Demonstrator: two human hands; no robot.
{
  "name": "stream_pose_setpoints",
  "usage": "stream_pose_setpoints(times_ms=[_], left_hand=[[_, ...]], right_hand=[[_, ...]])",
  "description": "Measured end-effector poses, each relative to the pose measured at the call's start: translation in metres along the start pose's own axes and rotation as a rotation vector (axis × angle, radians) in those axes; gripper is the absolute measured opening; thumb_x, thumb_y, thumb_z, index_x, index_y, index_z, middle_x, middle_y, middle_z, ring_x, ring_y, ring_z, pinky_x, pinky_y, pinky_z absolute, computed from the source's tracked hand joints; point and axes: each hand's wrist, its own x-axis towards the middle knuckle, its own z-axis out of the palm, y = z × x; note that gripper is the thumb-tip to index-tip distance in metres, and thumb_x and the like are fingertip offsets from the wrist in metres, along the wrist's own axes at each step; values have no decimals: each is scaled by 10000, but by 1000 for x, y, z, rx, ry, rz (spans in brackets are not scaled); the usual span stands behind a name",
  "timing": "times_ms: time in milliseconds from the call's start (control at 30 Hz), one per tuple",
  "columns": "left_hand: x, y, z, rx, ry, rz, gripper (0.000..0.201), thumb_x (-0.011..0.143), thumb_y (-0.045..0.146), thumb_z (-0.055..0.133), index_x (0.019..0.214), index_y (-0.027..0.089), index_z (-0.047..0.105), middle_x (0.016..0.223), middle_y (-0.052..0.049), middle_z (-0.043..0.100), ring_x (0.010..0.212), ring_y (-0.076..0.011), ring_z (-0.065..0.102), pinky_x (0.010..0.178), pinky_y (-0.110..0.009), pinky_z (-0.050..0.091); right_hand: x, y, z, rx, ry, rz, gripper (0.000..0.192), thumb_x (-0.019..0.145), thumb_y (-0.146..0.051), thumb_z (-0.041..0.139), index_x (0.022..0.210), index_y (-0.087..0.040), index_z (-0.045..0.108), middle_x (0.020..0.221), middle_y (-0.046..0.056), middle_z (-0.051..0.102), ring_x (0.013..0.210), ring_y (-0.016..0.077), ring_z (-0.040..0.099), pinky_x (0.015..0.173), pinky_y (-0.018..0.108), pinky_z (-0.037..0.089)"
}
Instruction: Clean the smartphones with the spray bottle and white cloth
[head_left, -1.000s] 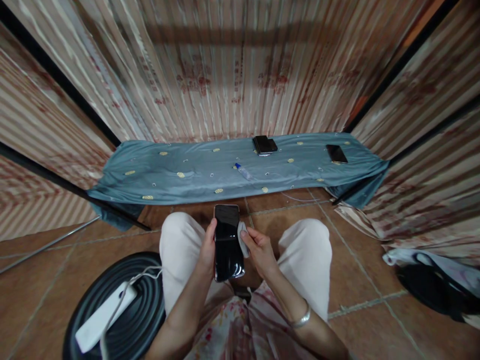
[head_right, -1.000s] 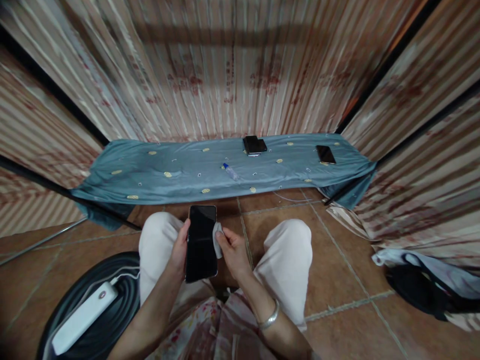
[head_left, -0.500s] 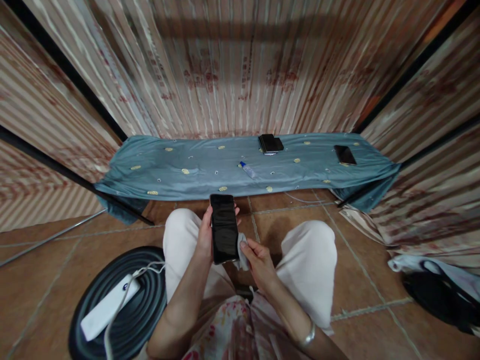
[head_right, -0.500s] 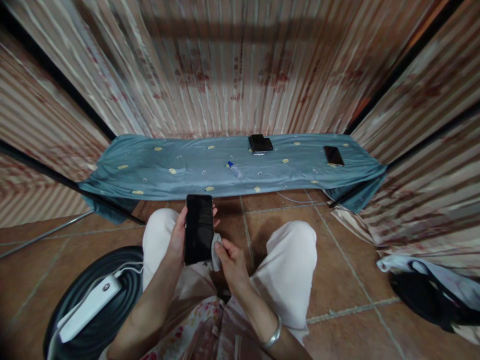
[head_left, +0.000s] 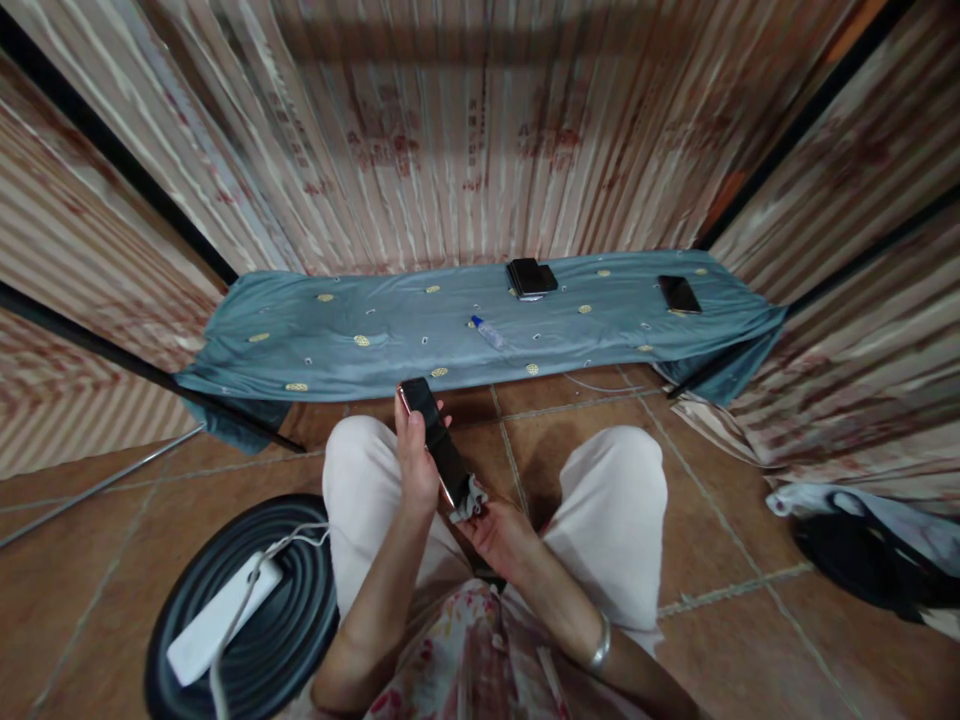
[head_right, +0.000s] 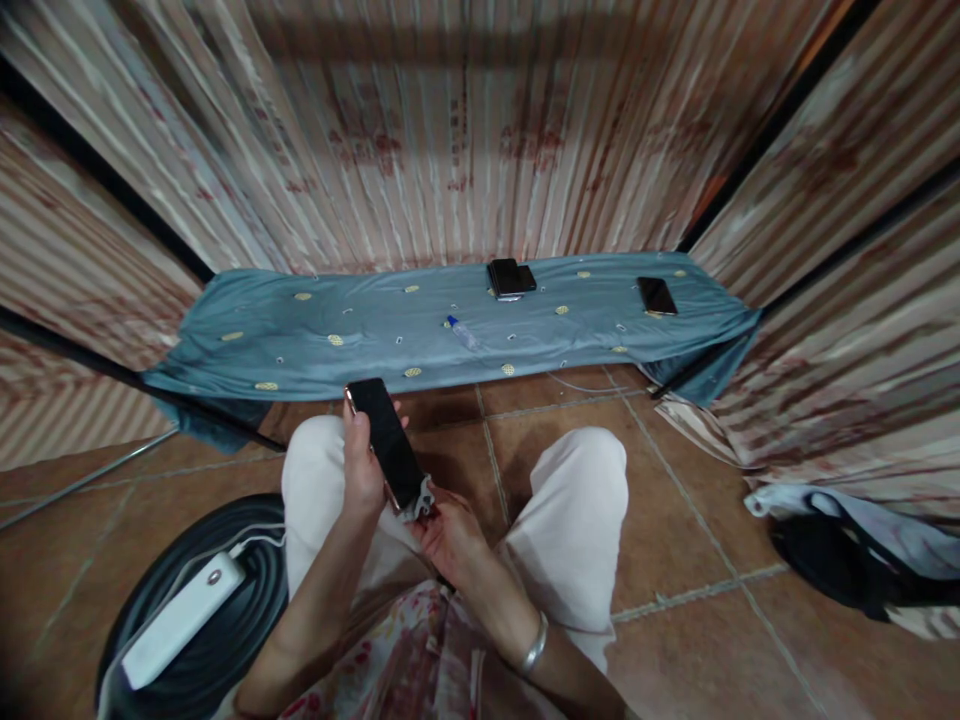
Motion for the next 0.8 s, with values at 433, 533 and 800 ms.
stream_pose_setpoints(times_ms=[433, 533, 800], left_hand=[[8, -13, -17, 116, -27, 91, 652, 748, 359, 733, 1359, 357, 507, 1387, -5, 524, 1135, -184, 559, 1017, -300, 397], [10, -8, -18, 66, 13, 51, 644, 722, 331, 753, 1331, 357, 542, 1327, 1, 566, 1078, -161, 578, 940, -257, 436], [0, 2, -19, -126, 26, -198, 555, 712, 278, 751, 1245, 349, 613, 1035, 29, 680, 841, -114, 636, 751, -217, 493]], right_hand=[[-17, -15, 16, 239, -35, 299, 331, 659, -450, 824, 670, -155, 675, 547, -26, 585, 492, 103, 525, 502, 223, 432], [-26, -23, 15, 160, -74, 300, 356, 684, -491, 797, 663, -159, 670, 550, -38, 560, 491, 89, 494, 506, 209, 417], [-24, -78, 1, -627, -214, -252, 276, 949, -373, 517, 1061, -210, 710, 1037, 45, 698, 950, 181, 641, 868, 286, 496]])
